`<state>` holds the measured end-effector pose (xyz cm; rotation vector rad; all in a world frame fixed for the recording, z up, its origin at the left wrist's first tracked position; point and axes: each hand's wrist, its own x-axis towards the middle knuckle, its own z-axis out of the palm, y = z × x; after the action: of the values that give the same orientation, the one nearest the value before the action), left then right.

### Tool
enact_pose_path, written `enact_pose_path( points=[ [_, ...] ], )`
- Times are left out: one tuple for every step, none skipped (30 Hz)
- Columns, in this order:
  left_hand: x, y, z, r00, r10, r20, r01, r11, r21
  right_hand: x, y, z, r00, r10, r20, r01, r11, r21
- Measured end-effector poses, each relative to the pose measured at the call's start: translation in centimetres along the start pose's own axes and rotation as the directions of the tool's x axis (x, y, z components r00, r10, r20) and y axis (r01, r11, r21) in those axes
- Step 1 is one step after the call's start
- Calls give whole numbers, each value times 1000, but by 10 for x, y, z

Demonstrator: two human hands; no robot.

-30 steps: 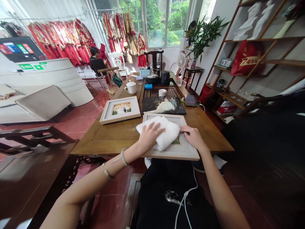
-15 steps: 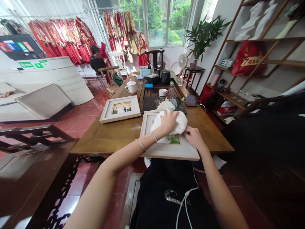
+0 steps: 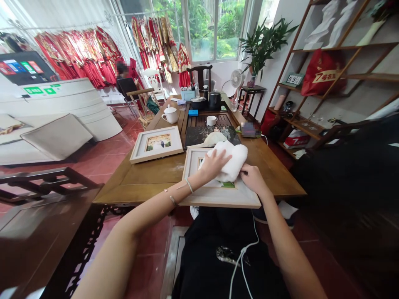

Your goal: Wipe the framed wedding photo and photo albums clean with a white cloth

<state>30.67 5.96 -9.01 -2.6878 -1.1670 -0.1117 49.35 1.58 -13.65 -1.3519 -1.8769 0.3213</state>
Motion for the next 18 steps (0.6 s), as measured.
enact_pose_path(
  points=[
    [-4,1,-2,1000,-2,26,3,1000,-18,0,0,0,1000,2,-1,-2,1000,0],
    [-7,2,-3,999,0,50,2,999,-38,0,1,0,1000,4,-3,-4,1000,-3],
    [-8,3,-4,998,3,70,1,998,-59,0,1,0,1000,6,-5,-6,1000,-6],
    [-8,5,-5,996,-2,85,8,997,-78,0,1,0,1000,9,-6,-9,1000,-9],
    [-7,6,-5,996,-15,93,24,996,-92,0,2,0,1000,11,-6,-11,1000,-13],
    [-6,8,-5,995,-35,92,44,994,-100,0,2,0,1000,14,-8,-14,1000,-17],
    [-5,9,-5,995,-51,84,60,993,-105,0,2,0,1000,17,-8,-17,1000,-20],
    [-4,11,-5,995,-59,75,67,992,-107,0,2,0,1000,18,-8,-19,1000,-21],
    [-4,12,-5,996,-58,65,65,992,-107,0,2,-1,1000,18,-8,-18,1000,-20],
    [-4,12,-5,997,-49,56,55,993,-104,0,2,-1,1000,16,-4,-16,1000,-16],
    [-5,12,-6,998,-37,51,42,994,-100,0,2,-1,1000,12,1,-12,1000,-7],
    [-8,12,-7,998,-29,53,34,995,-94,0,1,-1,1000,8,7,-8,1000,5],
    [-11,10,-9,998,-24,63,30,995,-92,0,0,-1,1000,4,13,-5,1000,18],
    [-16,7,-12,997,-20,79,27,995,-96,0,0,-1,1000,2,19,-2,1000,30],
    [-21,4,-15,995,-8,102,19,994,-110,-1,0,-1,1000,1,23,-2,999,39],
    [-27,0,-18,992,19,128,-1,991,-136,-1,-1,-1,1000,6,24,-7,999,47],
    [-34,-4,-21,987,60,147,-34,984,-174,-1,0,-1,1000,18,19,-19,998,53],
    [-41,-8,-24,981,120,152,-84,972,-221,-1,0,-1,999,35,13,-36,997,61]
  ],
)
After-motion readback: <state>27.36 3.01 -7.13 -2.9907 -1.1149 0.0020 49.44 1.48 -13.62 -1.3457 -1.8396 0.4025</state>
